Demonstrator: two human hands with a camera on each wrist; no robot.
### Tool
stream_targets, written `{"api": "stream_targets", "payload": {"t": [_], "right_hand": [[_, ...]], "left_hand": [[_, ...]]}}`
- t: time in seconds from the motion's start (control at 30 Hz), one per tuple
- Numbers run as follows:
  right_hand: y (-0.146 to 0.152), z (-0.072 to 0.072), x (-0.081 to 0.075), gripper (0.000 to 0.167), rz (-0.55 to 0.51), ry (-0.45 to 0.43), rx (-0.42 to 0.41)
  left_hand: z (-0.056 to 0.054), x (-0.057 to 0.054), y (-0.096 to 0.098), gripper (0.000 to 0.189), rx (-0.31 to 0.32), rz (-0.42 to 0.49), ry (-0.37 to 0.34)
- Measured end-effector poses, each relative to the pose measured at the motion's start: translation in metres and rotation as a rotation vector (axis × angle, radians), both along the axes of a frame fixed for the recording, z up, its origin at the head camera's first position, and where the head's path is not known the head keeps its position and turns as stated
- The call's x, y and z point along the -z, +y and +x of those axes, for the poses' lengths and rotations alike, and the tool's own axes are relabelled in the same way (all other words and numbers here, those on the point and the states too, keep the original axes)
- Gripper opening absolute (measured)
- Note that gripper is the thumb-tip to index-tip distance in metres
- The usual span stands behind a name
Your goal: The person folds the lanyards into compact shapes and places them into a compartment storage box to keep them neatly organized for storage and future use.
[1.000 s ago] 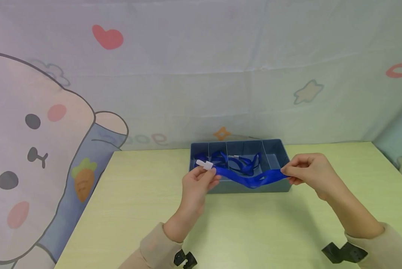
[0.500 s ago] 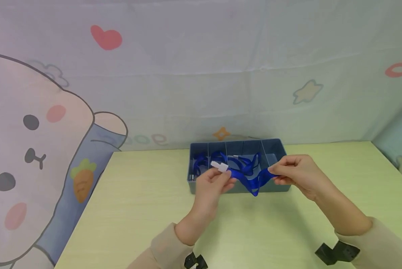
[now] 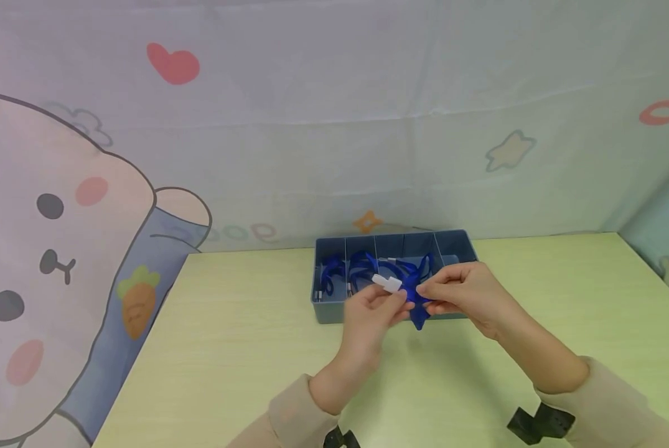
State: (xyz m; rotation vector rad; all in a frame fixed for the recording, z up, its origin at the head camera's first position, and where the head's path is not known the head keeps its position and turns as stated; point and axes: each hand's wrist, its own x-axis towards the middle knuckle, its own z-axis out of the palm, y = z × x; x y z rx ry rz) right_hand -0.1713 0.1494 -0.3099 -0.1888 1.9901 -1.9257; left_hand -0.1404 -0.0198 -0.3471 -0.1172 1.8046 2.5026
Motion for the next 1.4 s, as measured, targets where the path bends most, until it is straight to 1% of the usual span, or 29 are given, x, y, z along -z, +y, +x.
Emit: {"api": "stream_targets", "payload": {"t": [0.1,0.23,0.4,0.53,0.67,0.8,0.9,1.0,1.13,1.2,1.27,1.4], "right_hand": [[-0.0022,0.0007,-0.0006,0.009,0.016,-0.013,0.008],[-0.0032,0.0004,-0.0003,0.016,0.025,-0.017,0.004],[-0.0015,-0.0002,-0.0002,0.023,-0.003,-0.006,-0.046],[0.0014,-0.0008,0.0013,0.026,-0.012,0.013,-0.086],[0.0026,-0.0014,0.0025,0.027,-0.007,0.045,-0.092],[0.0012,-0.0002,0.0037,0.03,0.051,0.07,-0.056],[-0.0007,0.001,0.0047,0.031,0.116,0.095,-0.019],[-0.0029,0.0021,0.0048,0.028,0.174,0.145,0.005],[-0.0047,0.0032,0.0053,0.025,0.248,0.214,0.016],[-0.0048,0.0027,0.0057,0.023,0.281,0.245,0.002],[-0.0034,0.0016,0.0062,0.022,0.312,0.277,-0.033],[0.0043,-0.0026,0.0092,0.017,0.335,0.359,-0.142]], "left_hand": [[0.0014,0.0007,0.0028,0.021,0.003,0.0,-0.008],[0.0023,0.0005,0.0054,0.02,-0.006,0.001,-0.011],[0.0018,0.0002,0.006,0.019,-0.019,0.022,-0.012],[0.0027,-0.0007,0.0053,0.021,-0.006,0.027,-0.01],[0.0031,-0.0023,0.0046,0.022,0.009,0.027,-0.007],[0.0039,-0.0031,0.0051,0.022,0.015,0.033,-0.023],[0.0042,-0.0035,0.006,0.023,0.021,0.057,-0.035],[0.004,-0.0041,0.0064,0.023,0.021,0.069,-0.037],[0.0035,-0.0037,0.0071,0.023,0.007,0.051,-0.044],[0.0028,-0.0032,0.0071,0.023,0.002,0.044,-0.048],[0.0027,-0.0029,0.0066,0.023,0.002,0.045,-0.047],[0.0034,-0.0024,0.0043,0.021,0.026,0.055,-0.05]]}}
